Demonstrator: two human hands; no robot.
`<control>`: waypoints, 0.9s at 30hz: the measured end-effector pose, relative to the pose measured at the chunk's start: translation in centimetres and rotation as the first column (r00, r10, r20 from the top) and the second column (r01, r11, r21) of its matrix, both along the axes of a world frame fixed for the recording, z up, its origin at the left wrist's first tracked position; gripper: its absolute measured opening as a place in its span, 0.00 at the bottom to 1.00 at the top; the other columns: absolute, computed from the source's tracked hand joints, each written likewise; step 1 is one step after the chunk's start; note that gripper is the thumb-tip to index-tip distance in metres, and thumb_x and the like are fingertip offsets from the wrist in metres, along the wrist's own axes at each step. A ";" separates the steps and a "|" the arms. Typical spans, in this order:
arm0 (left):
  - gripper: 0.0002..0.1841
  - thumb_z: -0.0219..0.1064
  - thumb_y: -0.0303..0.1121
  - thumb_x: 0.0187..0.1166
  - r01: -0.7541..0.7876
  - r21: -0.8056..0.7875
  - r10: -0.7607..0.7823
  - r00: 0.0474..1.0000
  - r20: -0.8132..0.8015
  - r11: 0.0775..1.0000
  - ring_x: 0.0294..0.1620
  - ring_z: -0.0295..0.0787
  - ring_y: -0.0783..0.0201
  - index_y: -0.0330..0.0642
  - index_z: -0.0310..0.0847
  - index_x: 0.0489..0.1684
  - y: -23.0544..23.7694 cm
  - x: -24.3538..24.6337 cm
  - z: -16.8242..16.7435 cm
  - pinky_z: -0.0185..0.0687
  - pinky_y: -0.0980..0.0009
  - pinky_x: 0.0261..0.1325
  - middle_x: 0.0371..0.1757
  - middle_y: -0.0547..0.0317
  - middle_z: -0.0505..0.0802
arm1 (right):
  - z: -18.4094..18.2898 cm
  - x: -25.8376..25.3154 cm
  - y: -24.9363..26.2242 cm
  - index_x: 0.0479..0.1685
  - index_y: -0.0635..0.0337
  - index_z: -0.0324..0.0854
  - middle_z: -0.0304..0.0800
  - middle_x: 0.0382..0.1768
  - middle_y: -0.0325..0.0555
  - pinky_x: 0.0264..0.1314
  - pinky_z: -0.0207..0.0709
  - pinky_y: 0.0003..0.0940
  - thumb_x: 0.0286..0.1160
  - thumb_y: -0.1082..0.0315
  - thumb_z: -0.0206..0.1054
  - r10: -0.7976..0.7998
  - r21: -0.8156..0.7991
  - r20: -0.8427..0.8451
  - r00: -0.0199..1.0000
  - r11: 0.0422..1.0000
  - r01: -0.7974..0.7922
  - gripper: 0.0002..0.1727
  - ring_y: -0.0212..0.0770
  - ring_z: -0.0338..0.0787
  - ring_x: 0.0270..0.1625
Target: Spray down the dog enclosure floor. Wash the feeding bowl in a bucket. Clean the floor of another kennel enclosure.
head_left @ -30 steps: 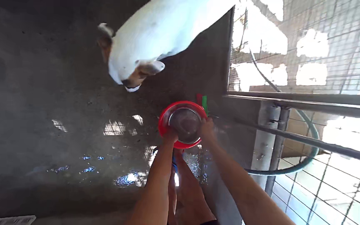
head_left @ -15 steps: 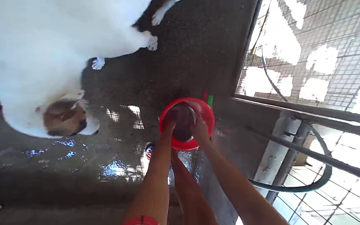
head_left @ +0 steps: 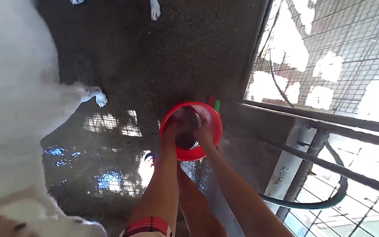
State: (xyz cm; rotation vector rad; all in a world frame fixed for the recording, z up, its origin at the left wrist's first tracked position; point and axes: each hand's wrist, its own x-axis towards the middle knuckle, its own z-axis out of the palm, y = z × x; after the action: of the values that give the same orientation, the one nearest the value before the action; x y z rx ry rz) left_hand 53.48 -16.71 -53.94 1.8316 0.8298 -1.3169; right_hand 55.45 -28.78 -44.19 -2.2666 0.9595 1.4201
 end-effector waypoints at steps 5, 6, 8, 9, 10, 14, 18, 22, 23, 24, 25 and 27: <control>0.27 0.69 0.36 0.83 0.008 -0.009 -0.007 0.997 0.080 1.000 0.80 0.75 0.35 0.27 0.74 0.77 -0.4 -0.5 -2.6 0.66 0.39 0.82 0.76 0.26 0.81 | -2.2 -1.1 -2.8 0.93 0.57 0.51 0.83 0.69 0.68 0.74 0.76 0.61 0.82 0.59 0.66 -0.038 0.092 0.044 0.998 0.995 0.034 0.41 0.64 0.85 0.72; 0.28 0.68 0.35 0.83 0.017 -0.005 -0.017 0.995 0.096 1.000 0.80 0.75 0.34 0.26 0.73 0.78 -0.6 -0.7 -2.2 0.66 0.38 0.82 0.76 0.25 0.81 | -2.6 -1.7 -4.0 0.89 0.61 0.59 0.83 0.69 0.69 0.75 0.74 0.62 0.82 0.58 0.67 -0.055 0.123 0.075 0.996 0.991 0.046 0.38 0.64 0.84 0.72; 0.29 0.67 0.35 0.84 0.033 0.017 -0.035 0.990 0.134 0.999 0.78 0.77 0.34 0.26 0.70 0.80 -0.8 -0.8 0.1 0.70 0.39 0.80 0.74 0.25 0.81 | -3.0 -3.1 -6.7 0.81 0.68 0.70 0.83 0.69 0.70 0.77 0.73 0.61 0.79 0.59 0.70 -0.112 0.178 0.099 0.989 0.980 0.093 0.34 0.64 0.83 0.73; 0.30 0.66 0.36 0.85 0.051 0.041 -0.056 0.988 0.143 0.998 0.78 0.78 0.35 0.28 0.66 0.83 -0.8 -0.7 1.9 0.71 0.40 0.80 0.75 0.27 0.81 | -2.8 -3.6 -7.9 0.80 0.68 0.72 0.83 0.69 0.69 0.77 0.74 0.61 0.78 0.61 0.71 -0.139 0.208 0.104 0.985 0.971 0.115 0.32 0.63 0.83 0.72; 0.30 0.63 0.36 0.86 0.079 0.085 -0.089 0.987 0.131 0.993 0.78 0.79 0.36 0.32 0.63 0.86 -0.7 -0.7 3.9 0.73 0.41 0.79 0.76 0.29 0.81 | -1.9 -4.2 -8.8 0.81 0.68 0.70 0.82 0.71 0.70 0.77 0.73 0.61 0.77 0.65 0.71 -0.159 0.238 0.095 0.983 0.962 0.133 0.33 0.64 0.83 0.73; 0.30 0.64 0.30 0.81 0.029 0.077 -0.053 0.943 0.330 0.997 0.85 0.70 0.39 0.33 0.67 0.86 0.3 -1.5 11.6 0.67 0.45 0.86 0.83 0.31 0.75 | 3.6 -6.7 -10.6 0.86 0.69 0.62 0.77 0.73 0.75 0.75 0.74 0.64 0.71 0.75 0.73 -0.311 0.290 0.070 0.948 0.915 0.279 0.39 0.68 0.81 0.74; 0.23 0.59 0.35 0.87 0.073 -0.188 0.044 0.831 0.555 0.979 0.83 0.73 0.41 0.30 0.78 0.76 3.4 -0.2 19.7 0.65 0.48 0.87 0.79 0.31 0.80 | 13.6 -8.2 -10.8 0.90 0.66 0.55 0.76 0.73 0.74 0.66 0.79 0.63 0.72 0.82 0.68 -0.603 0.380 0.094 0.792 0.757 0.532 0.42 0.65 0.84 0.68; 0.23 0.59 0.32 0.89 0.096 -0.160 0.016 0.811 0.584 0.982 0.79 0.78 0.39 0.29 0.75 0.78 8.5 6.2 28.8 0.70 0.47 0.84 0.76 0.30 0.82 | 23.2 -8.2 -10.3 0.85 0.69 0.59 0.81 0.58 0.72 0.44 0.81 0.52 0.77 0.80 0.64 -0.759 0.377 0.160 0.631 0.638 0.671 0.35 0.54 0.85 0.43; 0.23 0.59 0.30 0.89 0.026 -0.169 0.077 0.814 0.576 0.985 0.77 0.81 0.39 0.27 0.73 0.79 9.5 8.1 30.2 0.72 0.47 0.82 0.75 0.29 0.83 | 25.2 -7.8 -10.4 0.81 0.71 0.63 0.82 0.56 0.71 0.45 0.82 0.52 0.78 0.79 0.64 -0.777 0.376 0.187 0.601 0.622 0.687 0.31 0.54 0.86 0.43; 0.23 0.58 0.31 0.90 -0.053 -0.191 0.151 0.828 0.540 0.980 0.75 0.82 0.39 0.28 0.71 0.81 10.4 10.0 31.4 0.76 0.47 0.78 0.75 0.29 0.83 | 27.1 -7.1 -10.7 0.79 0.72 0.66 0.83 0.56 0.73 0.48 0.83 0.56 0.78 0.78 0.65 -0.789 0.381 0.220 0.574 0.611 0.694 0.29 0.58 0.88 0.46; 0.24 0.57 0.33 0.92 -0.130 -0.220 0.223 0.849 0.479 0.967 0.72 0.83 0.40 0.31 0.68 0.83 11.3 11.9 32.7 0.79 0.46 0.71 0.75 0.30 0.82 | 29.0 -5.9 -10.9 0.79 0.72 0.67 0.83 0.57 0.73 0.50 0.83 0.57 0.78 0.77 0.65 -0.793 0.392 0.260 0.551 0.609 0.690 0.29 0.59 0.88 0.48; 0.24 0.55 0.37 0.94 -0.259 -0.288 0.355 0.863 0.361 0.922 0.70 0.84 0.40 0.37 0.67 0.85 13.2 15.4 34.7 0.83 0.43 0.64 0.77 0.33 0.81 | 31.7 -2.8 -11.4 0.80 0.70 0.66 0.83 0.58 0.72 0.49 0.84 0.58 0.78 0.77 0.64 -0.794 0.422 0.357 0.492 0.607 0.673 0.29 0.59 0.88 0.48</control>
State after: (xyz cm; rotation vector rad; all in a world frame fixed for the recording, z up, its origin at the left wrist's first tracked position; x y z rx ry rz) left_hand 68.86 -3.55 -19.20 1.6241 0.6750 -0.7529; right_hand 52.63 -40.14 -12.44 -1.5515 1.2664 0.4508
